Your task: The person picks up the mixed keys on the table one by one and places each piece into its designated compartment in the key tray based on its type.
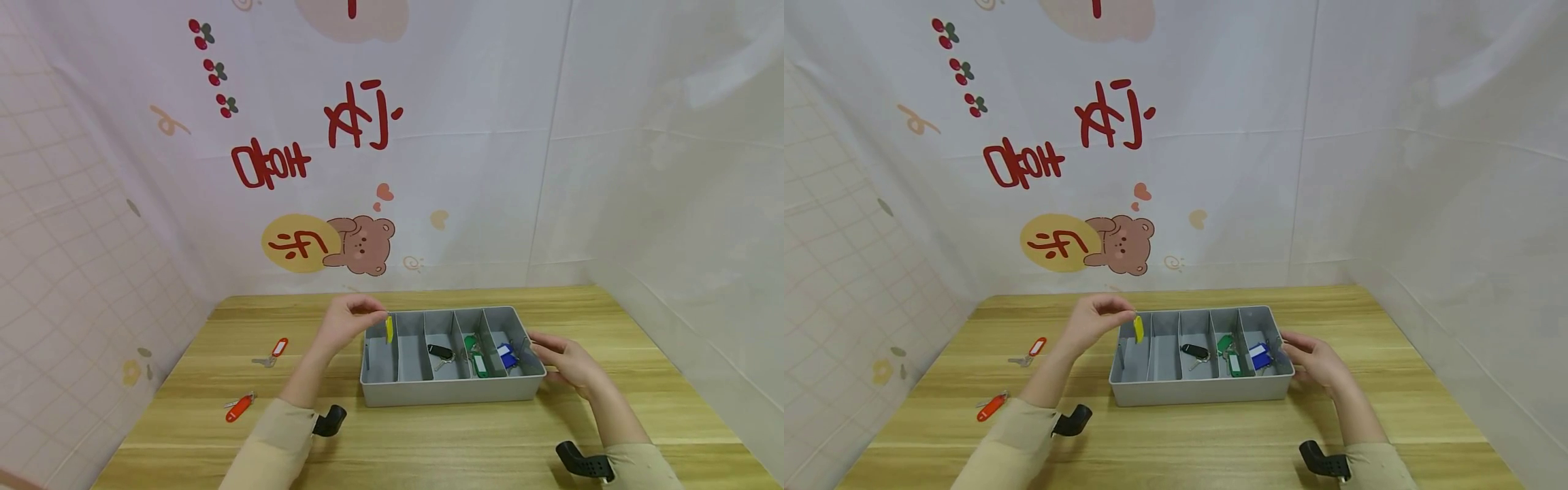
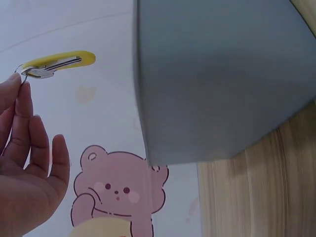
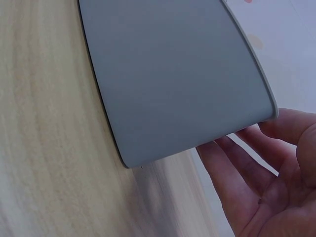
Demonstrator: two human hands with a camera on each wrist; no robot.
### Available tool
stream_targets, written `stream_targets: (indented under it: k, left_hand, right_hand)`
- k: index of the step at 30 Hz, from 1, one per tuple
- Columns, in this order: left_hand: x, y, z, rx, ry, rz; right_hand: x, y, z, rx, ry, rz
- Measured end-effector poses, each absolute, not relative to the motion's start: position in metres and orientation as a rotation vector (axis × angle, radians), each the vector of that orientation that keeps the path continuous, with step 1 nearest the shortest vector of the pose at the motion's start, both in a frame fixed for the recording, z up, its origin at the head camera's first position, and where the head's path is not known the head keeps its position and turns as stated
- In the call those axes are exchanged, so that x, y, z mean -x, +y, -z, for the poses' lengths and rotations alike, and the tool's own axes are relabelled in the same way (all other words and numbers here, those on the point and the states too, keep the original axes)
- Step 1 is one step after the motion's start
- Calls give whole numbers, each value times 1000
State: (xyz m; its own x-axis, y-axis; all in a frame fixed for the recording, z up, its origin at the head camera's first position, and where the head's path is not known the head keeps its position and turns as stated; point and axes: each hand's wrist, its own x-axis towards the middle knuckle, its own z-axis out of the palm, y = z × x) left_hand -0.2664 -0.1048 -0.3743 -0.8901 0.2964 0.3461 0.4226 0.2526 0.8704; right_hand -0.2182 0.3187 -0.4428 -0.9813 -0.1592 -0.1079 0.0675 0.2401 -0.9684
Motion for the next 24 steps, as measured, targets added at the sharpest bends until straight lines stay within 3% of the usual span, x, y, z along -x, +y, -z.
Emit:
stream_targets:
  k: [24]
  left_hand:
    - [268, -59, 388, 829, -2474, 1704]
  right_hand:
    - [218, 319, 443, 92, 2332, 1815]
